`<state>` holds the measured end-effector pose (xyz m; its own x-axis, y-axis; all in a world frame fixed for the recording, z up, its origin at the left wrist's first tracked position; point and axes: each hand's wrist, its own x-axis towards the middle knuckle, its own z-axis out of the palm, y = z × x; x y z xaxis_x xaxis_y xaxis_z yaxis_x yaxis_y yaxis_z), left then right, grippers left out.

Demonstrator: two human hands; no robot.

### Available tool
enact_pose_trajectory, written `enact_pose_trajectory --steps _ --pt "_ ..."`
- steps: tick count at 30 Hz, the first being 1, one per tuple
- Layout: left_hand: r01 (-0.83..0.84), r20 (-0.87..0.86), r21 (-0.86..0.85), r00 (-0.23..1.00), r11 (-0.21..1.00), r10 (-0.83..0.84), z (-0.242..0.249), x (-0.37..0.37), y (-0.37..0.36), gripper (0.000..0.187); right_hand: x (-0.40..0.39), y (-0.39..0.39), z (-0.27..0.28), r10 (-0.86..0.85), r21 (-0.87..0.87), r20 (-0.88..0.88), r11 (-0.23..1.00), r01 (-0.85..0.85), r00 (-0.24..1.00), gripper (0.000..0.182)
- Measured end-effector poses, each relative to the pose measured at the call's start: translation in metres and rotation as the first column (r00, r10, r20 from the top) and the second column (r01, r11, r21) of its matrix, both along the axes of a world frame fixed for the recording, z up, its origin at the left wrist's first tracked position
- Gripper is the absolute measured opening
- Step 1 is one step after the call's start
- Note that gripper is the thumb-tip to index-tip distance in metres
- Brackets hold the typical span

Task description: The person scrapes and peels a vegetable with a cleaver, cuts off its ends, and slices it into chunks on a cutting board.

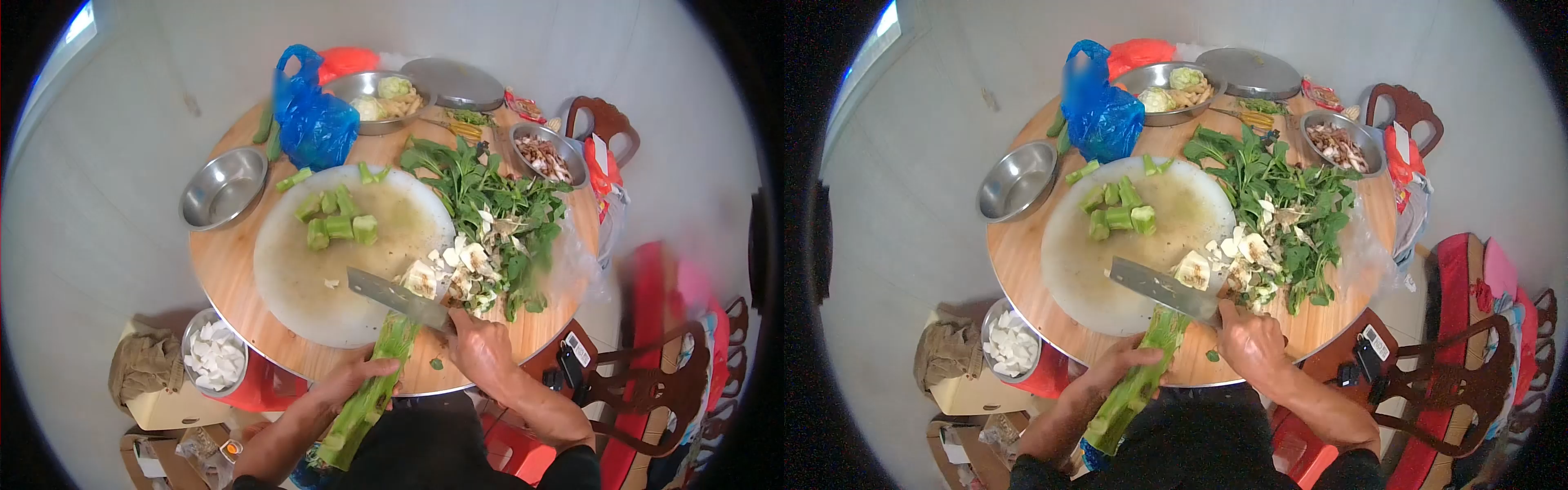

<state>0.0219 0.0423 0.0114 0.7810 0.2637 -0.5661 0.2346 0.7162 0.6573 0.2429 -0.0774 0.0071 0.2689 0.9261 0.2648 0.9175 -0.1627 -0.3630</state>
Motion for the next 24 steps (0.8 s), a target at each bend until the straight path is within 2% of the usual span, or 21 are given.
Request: enact_pose_trajectory --steps 1,2,3,4,5,6,7,9,10,11,13,14,15,16,17,18,19,21,22,23,24 --pt "0.001 0.003 0.005 1.0 1.0 -0.001 -0.001 0.0 0.002 0.058 0.003 0.0 0.002 -0.029 -0.022 -0.064 0.999 0.027 0.998 0.029" --pt "0.014 -0.012 0.021 1.0 1.0 -0.013 -0.001 -0.002 0.003 0.059 0.01 0.001 -0.004 0.0 0.022 -0.086 1.0 0.002 0.996 0.02" --pt "0.027 -0.026 0.037 0.999 0.999 -0.026 -0.002 -0.003 0.004 0.061 0.017 0.004 0.002 -0.002 0.025 -0.081 1.0 0.004 0.997 0.02" --pt "0.029 -0.022 0.04 0.999 0.999 -0.029 -0.003 -0.004 0.003 0.061 0.026 0.012 0.012 -0.201 -0.178 -0.43 0.975 0.135 0.88 0.019" --pt "0.038 -0.026 0.033 0.999 0.999 -0.037 -0.003 -0.005 0.002 0.061 0.032 0.015 0.019 -0.419 -0.405 -0.668 0.898 0.172 0.615 0.021" --pt "0.041 -0.027 0.034 0.999 0.999 -0.04 -0.002 -0.005 0.004 0.062 0.035 0.018 0.013 -0.212 -0.086 -0.59 0.976 0.201 0.779 0.025" --pt "0.032 -0.015 0.047 0.999 0.998 -0.032 -0.001 -0.002 0.009 0.062 0.036 0.018 0.012 -0.199 -0.072 -0.583 0.978 0.194 0.788 0.025" --pt "0.055 -0.026 0.061 0.998 0.997 -0.053 -0.003 -0.005 0.005 0.064 0.026 -0.001 0.019 -0.176 0.01 -0.475 0.979 0.205 0.862 0.026" --pt "0.062 -0.033 0.051 0.998 0.997 -0.061 -0.004 -0.004 0.003 0.064 0.017 -0.005 0.034 -0.121 0.056 -0.397 0.986 0.156 0.91 0.022" --pt "0.028 -0.025 0.043 0.999 0.999 -0.027 -0.002 -0.002 0.002 0.064 0.012 -0.008 0.038 -0.125 0.055 -0.397 0.986 0.159 0.909 0.022" --pt "-0.005 -0.028 0.032 1.0 0.999 0.006 -0.001 -0.003 -0.001 0.064 0.001 -0.014 0.038 0.097 0.398 -0.197 0.917 -0.011 0.976 0.024" --pt "-0.04 -0.026 0.015 0.999 0.999 0.041 0.0 -0.005 -0.003 0.063 -0.001 -0.01 0.034 0.177 0.501 -0.083 0.858 -0.112 0.981 0.024" --pt "-0.075 -0.022 -0.002 0.997 0.997 0.075 0.0 -0.006 -0.004 0.062 0.002 -0.005 0.019 0.175 0.501 -0.084 0.858 -0.11 0.981 0.024" --pt "-0.071 -0.021 -0.002 0.997 0.997 0.071 0.002 -0.004 -0.004 0.062 0.006 0.002 -0.001 0.063 0.223 -0.003 0.973 -0.061 0.998 0.02" --pt "-0.036 -0.029 0.04 0.999 0.999 0.037 0.004 -0.001 -0.003 0.061 0.009 0.005 -0.011 -0.022 -0.066 0.107 0.997 0.029 0.994 0.016" --pt "-0.003 -0.041 0.085 0.999 0.996 0.006 0.006 0.0 -0.002 0.06 0.013 0.007 -0.008 -0.036 -0.022 0.042 0.999 0.037 0.998 0.011" --pt "-0.018 -0.028 0.096 0.999 0.995 0.021 0.006 0.001 0.003 0.06 0.021 0.014 -0.001 -0.023 -0.01 0.055 1.0 0.023 0.998 0.011" --pt "0.091 -0.072 0.081 0.994 0.993 -0.086 0.002 -0.007 0.006 0.062 0.019 0.006 0.006 0.002 -0.055 -0.081 0.998 -0.007 0.997 0.011" --pt "0.096 -0.063 0.085 0.994 0.992 -0.091 0.001 -0.005 0.007 0.062 0.022 0.007 0.003 -0.013 -0.043 -0.183 0.999 0.005 0.983 0.02" --pt "0.076 -0.033 0.068 0.997 0.995 -0.074 0.0 -0.007 0.007 0.062 0.026 0.007 0.008 -0.012 -0.046 -0.18 0.999 0.004 0.984 0.02" --pt "0.055 -0.008 0.05 0.998 0.997 -0.054 -0.001 -0.01 0.006 0.062 0.028 0.013 0.025 -0.208 -0.211 -0.496 0.971 0.116 0.843 0.024"
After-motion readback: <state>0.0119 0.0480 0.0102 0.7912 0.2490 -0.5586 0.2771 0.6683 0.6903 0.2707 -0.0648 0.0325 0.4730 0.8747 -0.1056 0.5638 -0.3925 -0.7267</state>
